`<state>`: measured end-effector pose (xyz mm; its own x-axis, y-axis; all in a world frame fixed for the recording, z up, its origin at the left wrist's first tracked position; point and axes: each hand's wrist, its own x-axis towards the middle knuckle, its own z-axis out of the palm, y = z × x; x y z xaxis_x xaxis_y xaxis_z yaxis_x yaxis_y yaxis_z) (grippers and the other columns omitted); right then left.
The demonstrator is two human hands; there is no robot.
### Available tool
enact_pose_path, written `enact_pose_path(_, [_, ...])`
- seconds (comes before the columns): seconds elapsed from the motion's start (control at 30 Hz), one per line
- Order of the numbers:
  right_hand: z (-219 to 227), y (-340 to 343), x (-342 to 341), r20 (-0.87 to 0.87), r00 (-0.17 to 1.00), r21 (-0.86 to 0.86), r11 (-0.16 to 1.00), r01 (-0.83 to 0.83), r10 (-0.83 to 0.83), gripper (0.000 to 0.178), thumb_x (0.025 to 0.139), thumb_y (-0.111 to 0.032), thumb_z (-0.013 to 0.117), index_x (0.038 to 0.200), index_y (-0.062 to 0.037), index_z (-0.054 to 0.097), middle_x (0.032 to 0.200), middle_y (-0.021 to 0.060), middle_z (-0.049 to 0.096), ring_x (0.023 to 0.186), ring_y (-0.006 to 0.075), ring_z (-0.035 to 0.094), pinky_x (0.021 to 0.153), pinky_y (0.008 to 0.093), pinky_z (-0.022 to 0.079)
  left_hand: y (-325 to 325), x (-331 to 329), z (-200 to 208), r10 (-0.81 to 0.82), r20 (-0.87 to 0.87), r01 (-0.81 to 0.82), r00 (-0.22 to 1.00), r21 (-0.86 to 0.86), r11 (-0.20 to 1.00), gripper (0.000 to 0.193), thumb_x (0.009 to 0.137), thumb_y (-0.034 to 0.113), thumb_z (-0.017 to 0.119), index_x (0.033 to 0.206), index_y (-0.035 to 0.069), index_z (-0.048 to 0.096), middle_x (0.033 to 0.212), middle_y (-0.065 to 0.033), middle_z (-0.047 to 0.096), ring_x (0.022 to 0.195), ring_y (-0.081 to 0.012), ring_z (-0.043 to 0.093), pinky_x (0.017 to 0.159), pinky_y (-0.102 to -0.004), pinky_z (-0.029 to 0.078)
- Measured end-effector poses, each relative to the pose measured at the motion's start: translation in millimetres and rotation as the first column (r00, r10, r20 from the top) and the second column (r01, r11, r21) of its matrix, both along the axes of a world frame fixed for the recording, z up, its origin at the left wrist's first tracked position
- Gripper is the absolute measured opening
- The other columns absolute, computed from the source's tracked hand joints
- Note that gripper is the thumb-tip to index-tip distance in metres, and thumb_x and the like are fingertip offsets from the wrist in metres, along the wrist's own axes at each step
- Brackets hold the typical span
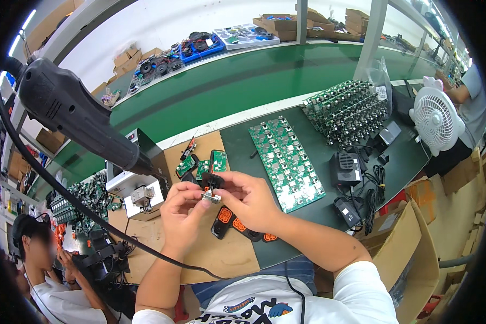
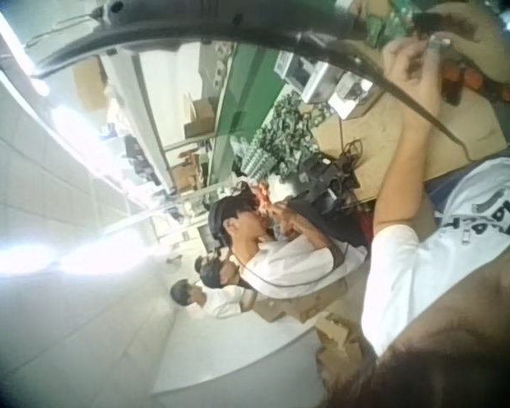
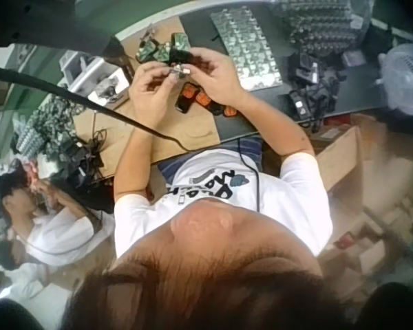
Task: Assembling electronic remote control units by fitting circuit boards into plastic housings and using an electric screwdriver.
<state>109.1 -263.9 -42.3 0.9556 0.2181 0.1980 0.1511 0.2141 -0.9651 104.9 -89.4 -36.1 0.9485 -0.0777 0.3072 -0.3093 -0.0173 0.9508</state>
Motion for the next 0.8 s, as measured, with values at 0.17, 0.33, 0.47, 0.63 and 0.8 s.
enact_pose_path(0.17, [8.0,-5.5,8.1,0.206,0.975,-0.105,0.992,-0.065,0.086,0.033,0.09,-0.01,0.06,0.119,0.004,0.055,0.104,0.0131,0.064,0.096,0.0176,0.064,0.083,0.0303,0.053,8.9,4.6,-7.7,0.008,0.001,-0.008,1.0,0.076,0.997,0.015,0.074,0.002,0.075,0.084,-0.003,0.066,0.097,-0.0081,0.058,0.088,-0.0143,0.057,0.075,-0.0249,0.048])
enact_pose_path(0.33, [4.7,-8.1,13.2,0.452,0.887,-0.435,0.891,0.131,0.09,0.032,0.085,-0.019,0.065,0.113,-0.0032,0.059,0.1,0.0149,0.064,0.086,0.0288,0.065,0.074,0.0354,0.054,9.7,7.2,-11.5,0.032,0.027,-0.037,0.999,0.208,0.977,0.027,0.068,0.008,0.081,0.086,0.001,0.063,0.097,-0.0082,0.058,0.091,-0.017,0.057,0.083,-0.0287,0.045])
enact_pose_path(0.47, [3.6,-6.0,11.2,0.346,0.937,-0.33,0.942,0.067,0.055,0.03,0.085,-0.007,0.065,0.114,-0.0012,0.057,0.105,0.012,0.061,0.093,0.02,0.065,0.08,0.0315,0.053,3.4,3.6,-0.2,-0.072,0.012,0.073,0.997,-0.171,0.983,0.045,0.068,0.002,0.079,0.107,-0.003,0.059,0.112,-0.0113,0.059,0.099,-0.0178,0.057,0.086,-0.0296,0.047])
enact_pose_path(0.63, [-6.5,-0.2,6.9,0.148,0.979,-0.062,0.989,-0.131,0.139,0.027,0.086,-0.006,0.066,0.108,-0.0001,0.05,0.104,0.0091,0.058,0.093,0.0145,0.062,0.082,0.0295,0.052,14.3,2.2,-16.7,-0.087,0.018,0.088,0.996,-0.079,0.993,0.036,0.071,-0.006,0.075,0.106,-0.005,0.064,0.1,-0.0108,0.062,0.092,-0.0172,0.059,0.083,-0.0275,0.047])
enact_pose_path(0.8, [-3.4,-0.4,3.1,0.138,0.986,0.001,0.996,-0.094,0.093,0.023,0.082,-0.008,0.071,0.098,0.001,0.058,0.097,0.0089,0.065,0.085,0.013,0.065,0.077,0.0285,0.054,14.7,-0.8,-21.9,-0.128,0.118,0.144,0.985,-0.134,0.98,0.032,0.073,-0.005,0.076,0.103,-0.004,0.065,0.096,-0.0098,0.062,0.082,-0.0139,0.059,0.072,-0.0239,0.046])
